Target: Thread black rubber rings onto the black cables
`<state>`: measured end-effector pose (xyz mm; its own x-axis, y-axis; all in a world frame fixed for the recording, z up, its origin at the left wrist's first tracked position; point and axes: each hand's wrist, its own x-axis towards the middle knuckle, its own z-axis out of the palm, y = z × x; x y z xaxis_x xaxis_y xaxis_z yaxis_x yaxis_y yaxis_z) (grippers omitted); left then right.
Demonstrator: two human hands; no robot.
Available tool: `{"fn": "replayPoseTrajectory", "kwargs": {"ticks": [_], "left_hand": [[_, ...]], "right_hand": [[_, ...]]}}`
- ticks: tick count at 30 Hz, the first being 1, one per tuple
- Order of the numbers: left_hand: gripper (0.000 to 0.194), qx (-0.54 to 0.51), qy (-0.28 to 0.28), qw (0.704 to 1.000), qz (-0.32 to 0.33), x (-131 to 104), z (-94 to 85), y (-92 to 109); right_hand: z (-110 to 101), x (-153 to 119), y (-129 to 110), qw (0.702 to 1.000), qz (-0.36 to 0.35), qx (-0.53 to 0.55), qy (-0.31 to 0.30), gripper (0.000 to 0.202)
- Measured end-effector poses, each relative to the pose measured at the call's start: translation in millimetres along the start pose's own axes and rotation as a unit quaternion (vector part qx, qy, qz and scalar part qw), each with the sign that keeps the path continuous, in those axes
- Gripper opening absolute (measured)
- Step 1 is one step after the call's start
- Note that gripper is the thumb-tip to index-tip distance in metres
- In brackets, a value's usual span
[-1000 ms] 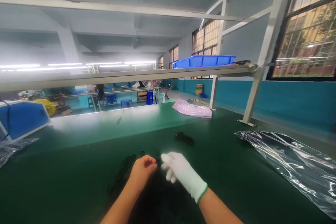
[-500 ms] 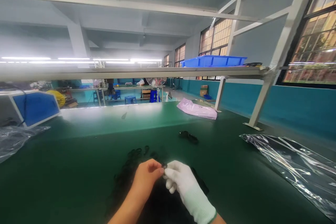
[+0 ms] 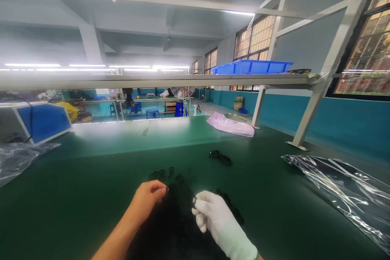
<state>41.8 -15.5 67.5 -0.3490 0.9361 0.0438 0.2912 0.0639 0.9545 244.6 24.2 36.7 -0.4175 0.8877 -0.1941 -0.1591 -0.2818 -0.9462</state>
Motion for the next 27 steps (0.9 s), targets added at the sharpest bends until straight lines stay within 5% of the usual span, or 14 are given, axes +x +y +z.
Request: {"fn": "replayPoseTrajectory", "kwargs": {"ticks": [3,7,11,16,22,27], "left_hand": [[0.009,0.112,0.01,0.993,0.037,-20.0,17.7,7.0],[0.007,0.179,-0.059,0.976,0.109,-38.1,41.6,17.4],[0.018,0.109,-0.021,0.989,0.1,-23.7,22.2,18.4],[0.012,0.24,0.025,0.967,0.084,-20.4,2.7,15.7],[0.014,0.051,-0.089,0.994,0.045,-41.0,35.1,19.1],[0.013,-0.09,-0.179,0.979,-0.035,-39.8,33.5,20.2]], "right_hand": [[1.5,0.3,1.3,1.0,-0.004,-0.008,-0.007,0.03],[2.5,-3.1,4.8,0.999,-0.013,-0.019,-0.025,0.027],[1.2,-9.8,4.5,0.998,-0.027,-0.004,-0.056,0.023],[5.4,-14.0,3.0,0.997,-0.016,0.018,-0.079,0.021],[9.2,-15.7,5.5,0.995,-0.026,0.025,-0.095,0.026],[8.1,-12.5,9.0,0.994,-0.023,-0.023,-0.102,0.025]]}}
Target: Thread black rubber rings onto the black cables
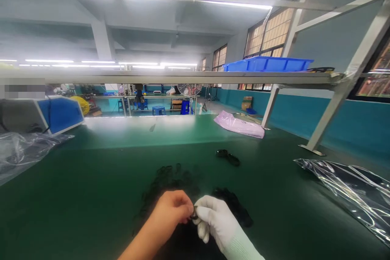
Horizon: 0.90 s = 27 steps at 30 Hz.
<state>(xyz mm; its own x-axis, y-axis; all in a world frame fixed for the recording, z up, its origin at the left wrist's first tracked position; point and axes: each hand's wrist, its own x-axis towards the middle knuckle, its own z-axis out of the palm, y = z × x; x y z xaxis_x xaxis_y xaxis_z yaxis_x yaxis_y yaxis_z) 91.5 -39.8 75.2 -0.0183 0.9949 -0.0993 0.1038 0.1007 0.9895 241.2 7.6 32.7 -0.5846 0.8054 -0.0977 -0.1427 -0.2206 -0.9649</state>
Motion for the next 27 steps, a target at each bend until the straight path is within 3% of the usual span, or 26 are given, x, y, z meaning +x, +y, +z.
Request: {"fn": "replayPoseTrajectory", "kwargs": {"ticks": [3,6,12,17,27], "left_hand": [[0.018,-0.089,-0.048,0.993,-0.055,-2.7,-2.7,-3.6],[0.02,-0.094,-0.036,0.994,-0.053,-3.3,-1.6,-9.3],[0.013,0.088,0.072,0.993,0.005,-4.3,0.5,-4.7],[0.012,0.196,0.101,0.975,0.032,-9.5,2.9,-2.7],[0.014,0.235,0.103,0.966,0.031,-13.8,4.1,-3.3]], "right_hand": [[1.2,1.1,-0.8,0.997,0.003,-0.074,0.008,0.029],[5.1,-0.3,-5.8,0.988,0.013,-0.148,0.037,0.025],[12.2,-8.0,-15.2,0.952,-0.024,-0.28,0.121,0.009],[14.5,-11.9,-13.7,0.947,-0.052,-0.299,0.109,0.008],[16.1,-14.1,-14.4,0.934,-0.062,-0.332,0.112,0.01]]}}
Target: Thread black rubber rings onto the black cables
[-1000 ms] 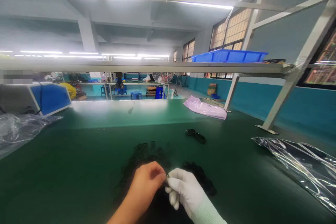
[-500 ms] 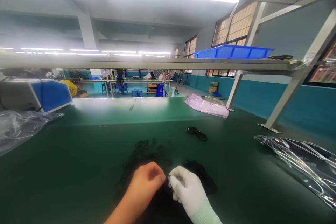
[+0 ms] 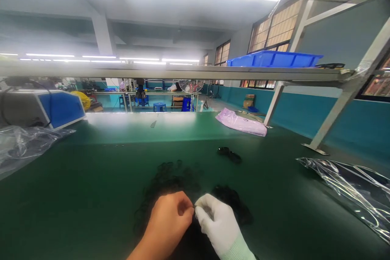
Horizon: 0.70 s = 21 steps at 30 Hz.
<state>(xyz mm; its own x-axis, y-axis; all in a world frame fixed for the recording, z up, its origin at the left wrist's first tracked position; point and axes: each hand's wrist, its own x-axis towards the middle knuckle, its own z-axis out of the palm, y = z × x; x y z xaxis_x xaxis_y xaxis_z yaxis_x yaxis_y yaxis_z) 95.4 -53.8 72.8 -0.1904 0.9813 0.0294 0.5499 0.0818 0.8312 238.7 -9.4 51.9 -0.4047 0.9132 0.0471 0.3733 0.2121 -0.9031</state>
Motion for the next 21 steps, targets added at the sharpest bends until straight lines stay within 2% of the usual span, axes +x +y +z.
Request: {"fn": "replayPoseTrajectory", "kwargs": {"ticks": [4,7,8,10,12,13,16,18,21], "left_hand": [[0.015,-0.033,-0.018,0.999,0.01,0.2,0.0,-3.3],[0.012,-0.176,-0.079,0.981,-0.011,4.1,0.0,-8.3],[0.011,-0.22,-0.095,0.97,-0.027,6.0,0.7,-10.2],[0.011,-0.248,-0.09,0.963,-0.06,10.0,3.5,-14.5],[0.01,-0.194,-0.041,0.978,-0.071,13.0,7.4,-18.4],[0.009,-0.158,-0.017,0.985,-0.067,13.8,9.1,-19.9],[0.01,-0.097,0.01,0.994,-0.047,12.1,9.9,-19.3],[0.01,-0.124,-0.021,0.992,-0.032,8.3,7.0,-14.6],[0.009,-0.154,-0.069,0.986,-0.005,1.5,2.7,-4.5]], "right_hand": [[0.8,1.4,0.7,1.0,0.006,0.025,-0.012,0.009],[0.7,1.2,1.6,0.998,0.014,0.047,-0.036,0.009],[0.6,0.0,1.4,0.999,0.005,0.036,-0.022,0.008],[0.4,-4.2,0.0,0.997,-0.056,-0.019,0.053,0.007],[0.7,-8.9,-2.0,0.979,-0.135,-0.085,0.129,0.011],[1.1,-10.4,-2.8,0.974,-0.15,-0.105,0.135,0.016],[2.4,-9.2,-3.0,0.992,-0.087,-0.08,0.047,0.024],[2.7,-4.8,-1.7,0.999,-0.035,-0.006,-0.028,0.027],[3.1,0.6,0.2,0.992,0.0,0.085,-0.091,0.025]]}}
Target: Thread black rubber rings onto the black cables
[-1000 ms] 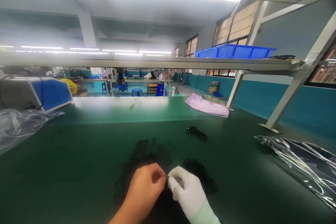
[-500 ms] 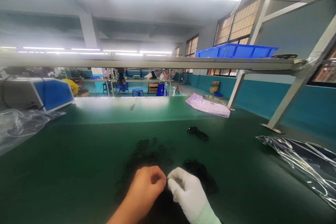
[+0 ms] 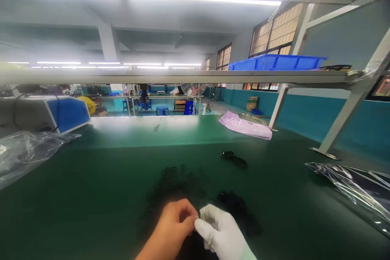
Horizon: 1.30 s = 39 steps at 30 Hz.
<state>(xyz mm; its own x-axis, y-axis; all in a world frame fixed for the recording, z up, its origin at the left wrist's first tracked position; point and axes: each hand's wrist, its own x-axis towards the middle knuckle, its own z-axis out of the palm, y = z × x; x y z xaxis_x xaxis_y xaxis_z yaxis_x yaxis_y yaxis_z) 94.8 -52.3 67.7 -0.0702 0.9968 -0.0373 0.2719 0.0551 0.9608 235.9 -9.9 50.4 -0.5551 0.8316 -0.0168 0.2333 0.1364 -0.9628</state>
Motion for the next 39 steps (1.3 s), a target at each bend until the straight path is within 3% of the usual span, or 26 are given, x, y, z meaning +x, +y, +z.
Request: {"fn": "replayPoseTrajectory", "kwargs": {"ticks": [5,10,12,14,17,22,27,31,34,39], "left_hand": [[0.009,0.141,0.05,0.988,0.028,-4.6,-4.5,4.8],[0.017,0.25,0.168,0.954,0.003,13.3,-49.9,-6.8],[0.018,0.286,0.164,0.944,-0.007,25.5,-68.5,-8.3],[0.017,0.314,0.139,0.939,0.0,39.0,-77.4,-7.2],[0.015,0.345,0.123,0.931,0.001,59.3,-73.1,-4.9],[0.017,0.415,0.125,0.901,-0.012,78.3,-60.1,-11.2],[0.018,0.481,0.12,0.868,-0.018,80.9,-52.8,-24.5],[0.015,0.505,0.083,0.859,-0.011,90.1,-30.9,-33.8],[0.015,0.516,0.085,0.853,-0.01,97.4,-17.4,-38.2],[0.019,0.484,0.087,0.87,-0.033,101.2,-28.8,-37.1]], "right_hand": [[-2.0,0.4,-0.1,1.0,0.023,0.001,0.015,0.013],[-23.7,-1.2,-9.3,0.984,0.027,-0.007,0.175,0.022],[-33.3,3.2,-16.9,0.973,0.02,-0.084,0.214,0.025],[-39.8,14.8,-25.2,0.957,-0.001,-0.203,0.209,0.027],[-44.1,44.9,-33.8,0.933,-0.023,-0.307,0.185,0.025],[-50.1,84.5,-32.4,0.935,-0.012,-0.329,0.133,0.014],[-56.5,64.0,-27.0,0.935,0.021,-0.33,0.126,0.015],[-52.6,36.8,-20.3,0.944,0.038,-0.303,0.125,0.02],[-49.2,26.1,-15.1,0.95,0.044,-0.283,0.126,0.02],[-50.4,25.4,-16.5,0.959,0.045,-0.251,0.12,0.019]]}}
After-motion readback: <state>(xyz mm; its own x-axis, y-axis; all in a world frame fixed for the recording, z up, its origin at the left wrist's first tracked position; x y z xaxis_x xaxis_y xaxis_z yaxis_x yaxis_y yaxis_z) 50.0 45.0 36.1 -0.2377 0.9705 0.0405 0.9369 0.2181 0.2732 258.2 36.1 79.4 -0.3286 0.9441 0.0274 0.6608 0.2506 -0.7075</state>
